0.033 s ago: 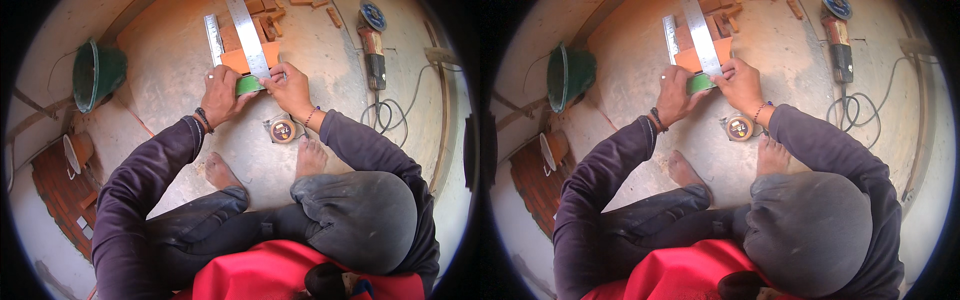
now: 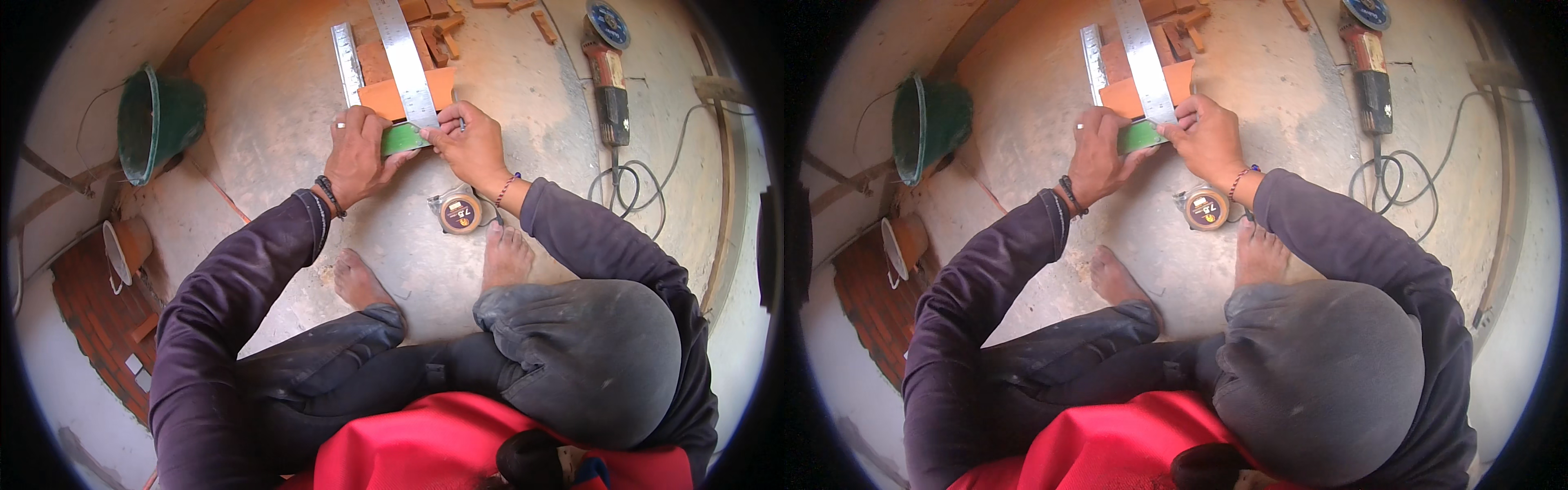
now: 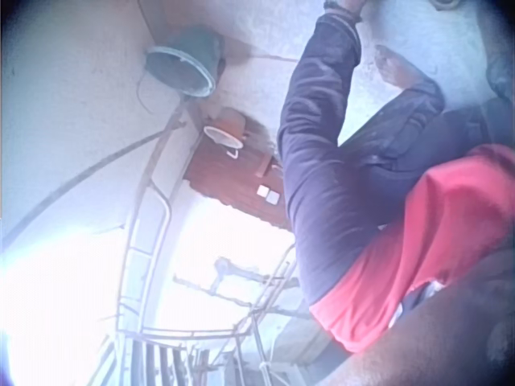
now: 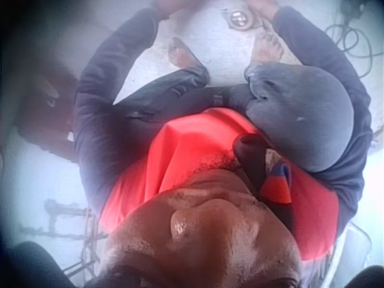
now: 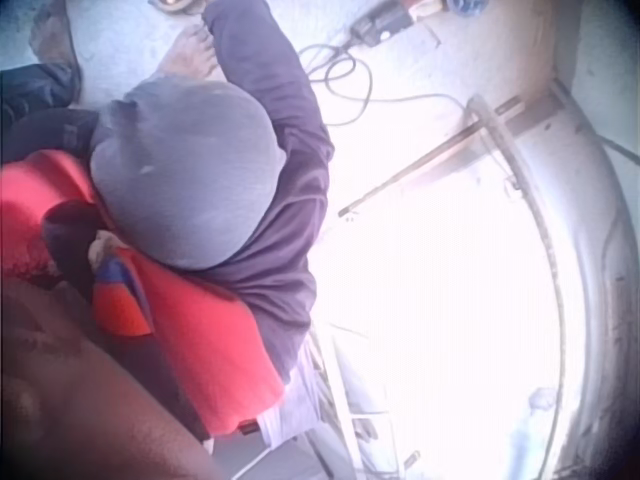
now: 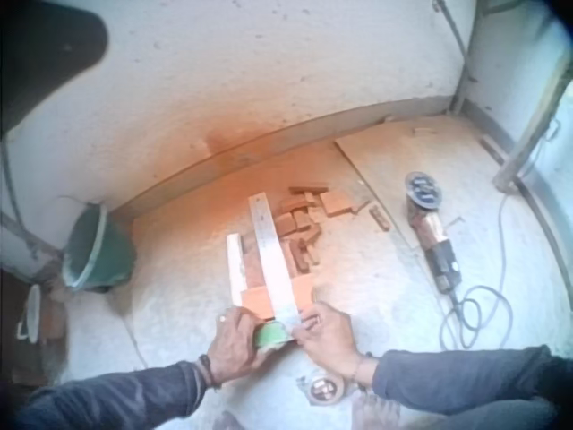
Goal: The person measures a brick with a tape measure, marks it with a pencil, and then cuts it using an angle grinder.
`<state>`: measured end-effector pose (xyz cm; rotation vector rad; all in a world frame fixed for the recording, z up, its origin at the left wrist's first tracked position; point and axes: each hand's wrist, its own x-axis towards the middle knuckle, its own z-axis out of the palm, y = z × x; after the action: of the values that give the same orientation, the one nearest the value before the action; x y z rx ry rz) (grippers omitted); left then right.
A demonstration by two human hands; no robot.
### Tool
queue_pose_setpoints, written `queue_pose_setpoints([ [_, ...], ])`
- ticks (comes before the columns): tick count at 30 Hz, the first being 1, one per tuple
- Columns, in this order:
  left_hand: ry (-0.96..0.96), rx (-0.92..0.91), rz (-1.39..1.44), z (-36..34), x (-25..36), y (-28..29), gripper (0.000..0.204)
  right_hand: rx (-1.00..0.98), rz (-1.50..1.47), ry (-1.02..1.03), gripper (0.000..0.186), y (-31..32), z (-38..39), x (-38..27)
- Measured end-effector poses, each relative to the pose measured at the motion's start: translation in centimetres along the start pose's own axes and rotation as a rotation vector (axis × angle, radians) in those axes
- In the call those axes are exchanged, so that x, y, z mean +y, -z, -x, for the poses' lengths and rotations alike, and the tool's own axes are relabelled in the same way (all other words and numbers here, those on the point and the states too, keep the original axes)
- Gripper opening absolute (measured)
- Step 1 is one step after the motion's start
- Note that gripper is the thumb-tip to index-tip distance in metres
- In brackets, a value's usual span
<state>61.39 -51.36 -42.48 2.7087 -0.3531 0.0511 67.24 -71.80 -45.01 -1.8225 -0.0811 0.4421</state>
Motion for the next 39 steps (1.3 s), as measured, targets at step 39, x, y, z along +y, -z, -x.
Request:
queue_pose_setpoints([
  [39,-0.078,-0.162,-0.006,-4.5,-0.9,1.7,0.084,-0.028,-0.062,-0.147,0.015,0.4,0.0,-0.8],
])
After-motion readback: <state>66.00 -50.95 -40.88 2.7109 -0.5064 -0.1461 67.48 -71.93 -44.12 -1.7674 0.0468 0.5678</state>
